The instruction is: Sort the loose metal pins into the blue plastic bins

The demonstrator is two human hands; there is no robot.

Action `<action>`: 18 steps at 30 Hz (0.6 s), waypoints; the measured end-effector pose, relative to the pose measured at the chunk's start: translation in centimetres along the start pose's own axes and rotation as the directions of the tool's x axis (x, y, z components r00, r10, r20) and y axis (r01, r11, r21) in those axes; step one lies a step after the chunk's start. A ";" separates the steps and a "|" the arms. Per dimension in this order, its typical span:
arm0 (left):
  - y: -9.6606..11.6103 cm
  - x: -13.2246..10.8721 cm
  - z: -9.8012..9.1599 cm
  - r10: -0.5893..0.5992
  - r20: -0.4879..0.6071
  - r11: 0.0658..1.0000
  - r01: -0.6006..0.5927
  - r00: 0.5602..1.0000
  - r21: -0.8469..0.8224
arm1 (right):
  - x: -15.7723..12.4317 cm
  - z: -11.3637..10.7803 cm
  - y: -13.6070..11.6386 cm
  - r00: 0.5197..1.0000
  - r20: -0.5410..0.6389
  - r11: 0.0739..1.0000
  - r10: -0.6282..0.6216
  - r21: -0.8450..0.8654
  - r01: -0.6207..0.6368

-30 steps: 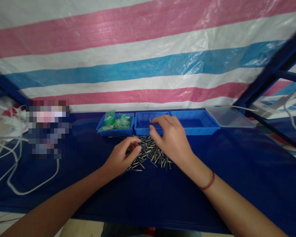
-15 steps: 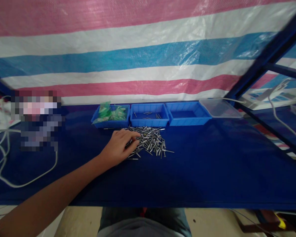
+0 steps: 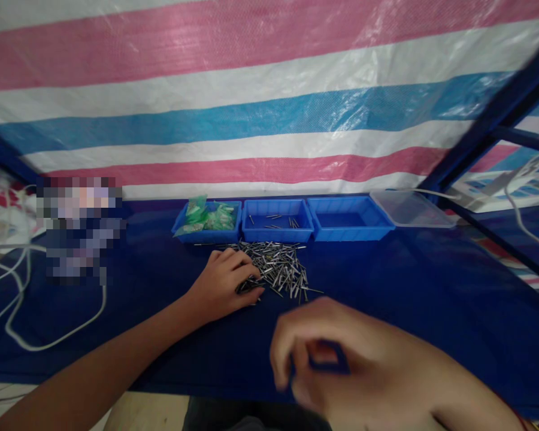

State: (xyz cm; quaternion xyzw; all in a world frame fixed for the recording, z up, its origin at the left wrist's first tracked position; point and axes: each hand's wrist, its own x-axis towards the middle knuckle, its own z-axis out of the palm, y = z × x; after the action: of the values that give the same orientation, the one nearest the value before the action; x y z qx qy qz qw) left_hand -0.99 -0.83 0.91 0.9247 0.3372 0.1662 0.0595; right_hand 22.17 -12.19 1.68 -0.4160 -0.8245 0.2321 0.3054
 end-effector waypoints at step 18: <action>1.1 -0.9 0.9 0.179 -0.026 0.978 -0.175 0.983 0.116 | 7.3 0.9 3.0 0.954 0.258 0.772 -0.152 -0.572 0.277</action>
State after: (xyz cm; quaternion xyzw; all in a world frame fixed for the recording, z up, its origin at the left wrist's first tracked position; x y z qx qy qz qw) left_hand -0.63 -2.20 0.04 0.9498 0.2632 0.1682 -0.0143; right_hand 19.80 -4.63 1.40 -0.3688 -0.9234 -0.0382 0.0988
